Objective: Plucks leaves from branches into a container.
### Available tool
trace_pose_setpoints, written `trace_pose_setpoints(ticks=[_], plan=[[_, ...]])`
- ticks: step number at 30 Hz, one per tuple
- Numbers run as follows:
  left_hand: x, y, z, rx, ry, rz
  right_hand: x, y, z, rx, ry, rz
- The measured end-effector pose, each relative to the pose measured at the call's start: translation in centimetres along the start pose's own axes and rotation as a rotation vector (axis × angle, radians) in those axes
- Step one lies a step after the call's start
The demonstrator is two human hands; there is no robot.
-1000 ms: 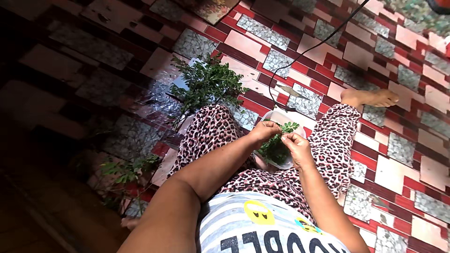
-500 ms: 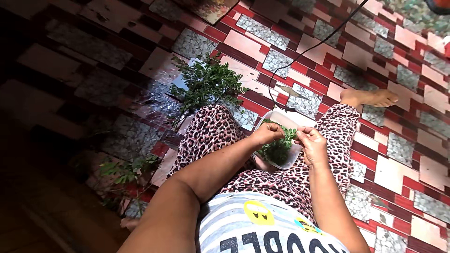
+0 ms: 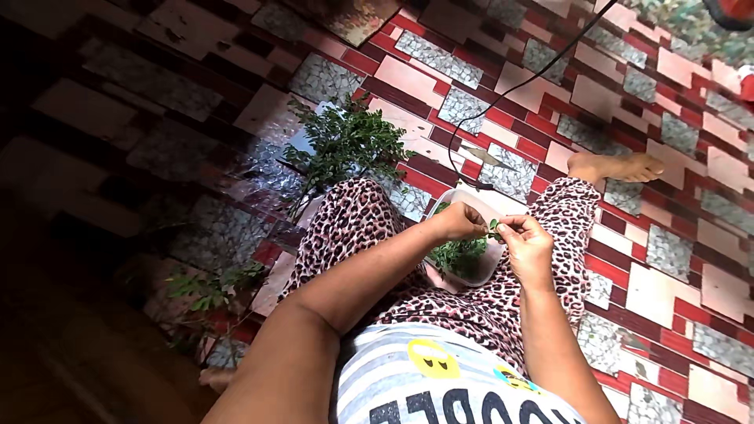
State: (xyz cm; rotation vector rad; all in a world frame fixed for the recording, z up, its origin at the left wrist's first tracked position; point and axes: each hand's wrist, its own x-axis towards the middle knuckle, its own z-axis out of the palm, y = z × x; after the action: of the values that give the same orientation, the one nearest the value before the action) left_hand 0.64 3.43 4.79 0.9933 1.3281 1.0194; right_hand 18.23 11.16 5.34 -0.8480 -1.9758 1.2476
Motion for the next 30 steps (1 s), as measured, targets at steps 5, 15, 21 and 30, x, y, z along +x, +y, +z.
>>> trace_pose_setpoints(ticks=[5, 15, 21, 30], plan=[[-0.7, -1.9, 1.1, -0.245, 0.097, 0.074, -0.4, 0.2, 0.2, 0.013, 0.000, -0.009], [-0.7, -3.0, 1.2, -0.345, 0.180, 0.065, -0.8, 0.7, 0.9, 0.029, -0.062, 0.025], [-0.4, -3.7, 1.2, -0.311, 0.162, 0.176, -0.8, 0.8, 1.6, 0.118, -0.015, 0.252], [-0.2, -3.6, 1.3, -0.281, 0.158, 0.167, -0.9, 0.9, 2.0, 0.245, -0.006, 0.316]])
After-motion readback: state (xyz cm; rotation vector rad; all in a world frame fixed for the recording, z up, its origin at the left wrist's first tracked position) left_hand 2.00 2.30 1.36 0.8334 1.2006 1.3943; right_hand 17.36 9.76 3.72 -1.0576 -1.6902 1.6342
